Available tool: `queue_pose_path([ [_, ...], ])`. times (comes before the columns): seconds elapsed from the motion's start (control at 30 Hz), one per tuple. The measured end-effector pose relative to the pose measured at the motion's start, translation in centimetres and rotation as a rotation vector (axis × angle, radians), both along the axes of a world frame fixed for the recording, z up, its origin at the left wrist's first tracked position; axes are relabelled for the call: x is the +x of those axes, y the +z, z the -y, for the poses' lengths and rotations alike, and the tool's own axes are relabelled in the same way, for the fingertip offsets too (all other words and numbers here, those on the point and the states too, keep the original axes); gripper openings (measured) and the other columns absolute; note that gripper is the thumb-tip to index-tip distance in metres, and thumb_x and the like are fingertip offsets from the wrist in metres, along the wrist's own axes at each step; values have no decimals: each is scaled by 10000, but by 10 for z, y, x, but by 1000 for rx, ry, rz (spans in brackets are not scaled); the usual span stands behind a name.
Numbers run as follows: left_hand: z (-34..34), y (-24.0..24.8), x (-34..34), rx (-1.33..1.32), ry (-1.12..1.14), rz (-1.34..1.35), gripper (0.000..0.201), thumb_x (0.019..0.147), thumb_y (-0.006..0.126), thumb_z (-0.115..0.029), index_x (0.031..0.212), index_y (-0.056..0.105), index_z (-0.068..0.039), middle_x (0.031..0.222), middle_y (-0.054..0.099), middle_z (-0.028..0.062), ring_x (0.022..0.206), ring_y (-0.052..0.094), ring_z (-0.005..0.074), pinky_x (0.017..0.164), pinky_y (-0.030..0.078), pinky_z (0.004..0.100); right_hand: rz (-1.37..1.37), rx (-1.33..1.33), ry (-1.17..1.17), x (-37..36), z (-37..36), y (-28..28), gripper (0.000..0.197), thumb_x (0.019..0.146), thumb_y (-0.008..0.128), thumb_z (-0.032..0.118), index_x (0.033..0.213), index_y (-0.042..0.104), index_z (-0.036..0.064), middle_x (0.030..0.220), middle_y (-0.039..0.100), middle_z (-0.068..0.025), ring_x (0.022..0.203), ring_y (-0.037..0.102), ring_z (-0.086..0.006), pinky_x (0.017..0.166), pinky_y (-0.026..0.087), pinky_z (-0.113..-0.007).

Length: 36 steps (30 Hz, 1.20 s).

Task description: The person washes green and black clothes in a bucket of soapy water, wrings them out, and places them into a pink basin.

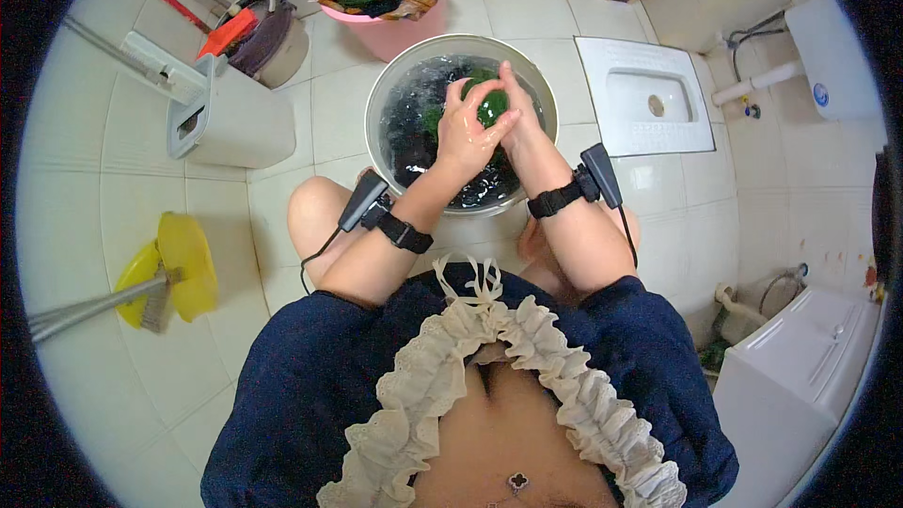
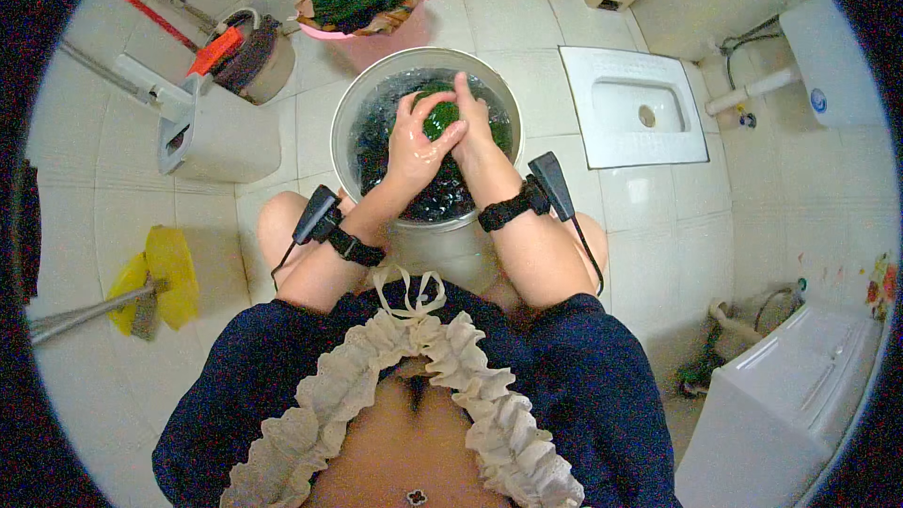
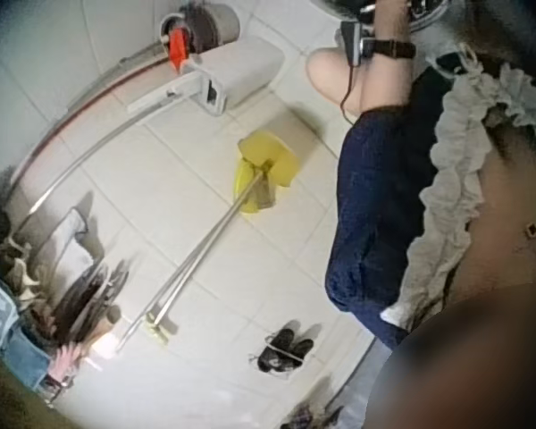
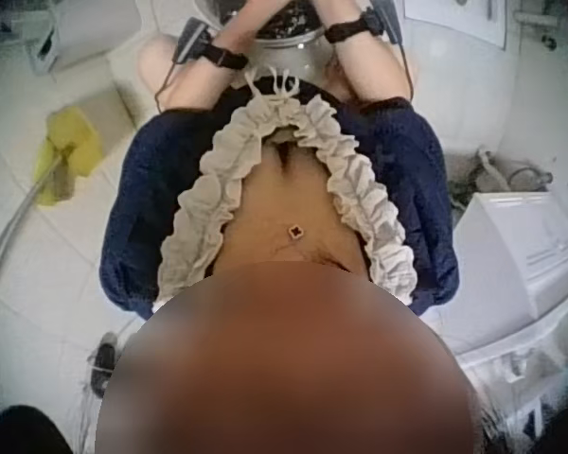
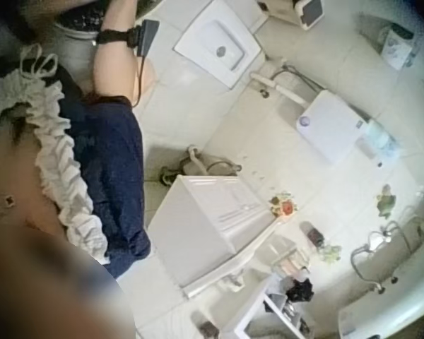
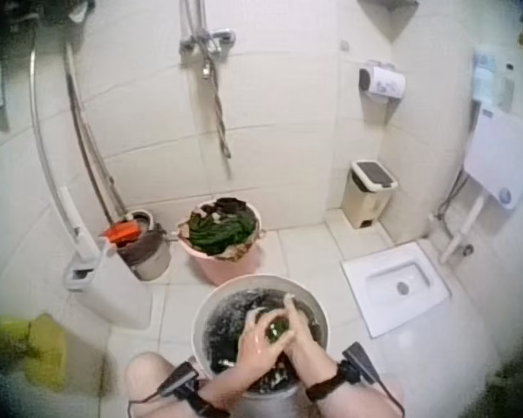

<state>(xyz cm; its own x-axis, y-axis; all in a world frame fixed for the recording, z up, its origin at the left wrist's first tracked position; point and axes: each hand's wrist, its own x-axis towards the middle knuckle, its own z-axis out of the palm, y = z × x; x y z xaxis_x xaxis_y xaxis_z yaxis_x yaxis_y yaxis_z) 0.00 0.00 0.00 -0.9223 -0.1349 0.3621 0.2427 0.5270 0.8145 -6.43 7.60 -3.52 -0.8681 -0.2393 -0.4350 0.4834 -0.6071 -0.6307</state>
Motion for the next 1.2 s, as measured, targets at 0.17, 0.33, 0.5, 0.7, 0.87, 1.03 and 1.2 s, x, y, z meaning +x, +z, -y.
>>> queue_pose_path([
  [0.17, -14, -8, -18, -122, 173, -97, 292, 744, 622, -303, 819, 578, -24, 891, 523, 204, 833, 535, 360, 701, 443, 405, -40, -94, -16, -12, -5, -18, 422, 871, 453, 375, 1022, 471, -19, 930, 548, -129, 802, 541, -227, 647, 472, -370],
  [0.33, -3, -20, -34, -156, 214, -141, 242, 761, 577, -223, 725, 582, 16, 738, 571, 202, 678, 557, 385, 632, 444, 420, 42, 230, -50, -5, 1, -1, 360, 846, 394, 242, 1021, 509, -51, 988, 541, -152, 855, 524, -229, 770, 414, -354],
  [0.5, 15, -35, -47, -114, 274, 117, 301, 780, 534, -261, 723, 596, 28, 723, 585, 227, 718, 567, 387, 675, 436, 424, 70, 477, 116, -3, 0, -10, 438, 839, 444, 286, 1069, 500, -84, 1080, 529, -198, 967, 513, -249, 815, 392, -347],
  [0.7, 72, -54, -60, 10, 466, 408, 376, 772, 554, -318, 1006, 555, -23, 898, 584, 244, 884, 548, 376, 797, 407, 409, -493, 998, 423, 9, -5, 33, 882, 650, 681, 454, 1195, 316, -136, 1129, 463, -299, 1042, 487, -371, 881, 386, -349],
  [0.87, 64, -33, -20, -766, 75, 515, 755, 694, 665, -304, 1317, 257, -182, 1370, 145, 199, 1227, 228, 400, 910, 299, 557, -733, 1697, 788, 27, -9, 9, 1088, 559, 721, 517, 1339, 133, 38, 1331, 172, -295, 1178, 280, -469, 865, 336, -591],
  [1.03, 41, -55, -20, -906, -66, 788, 864, 648, 706, -274, 1345, 197, -229, 1420, 6, 119, 1271, 111, 411, 917, 245, 636, -780, 1893, 875, 40, 0, -39, 866, 684, 657, 408, 1350, 175, 138, 1361, 109, -276, 1196, 192, -517, 858, 328, -606],
  [1.2, 39, -85, -33, -900, -98, 873, 809, 680, 652, -226, 1348, 201, -158, 1424, 38, 119, 1280, 91, 404, 933, 189, 643, -789, 1651, 778, 19, -6, -63, 595, 711, 635, 316, 1250, 400, 228, 1339, 200, -253, 1185, 242, -487, 909, 274, -598],
])
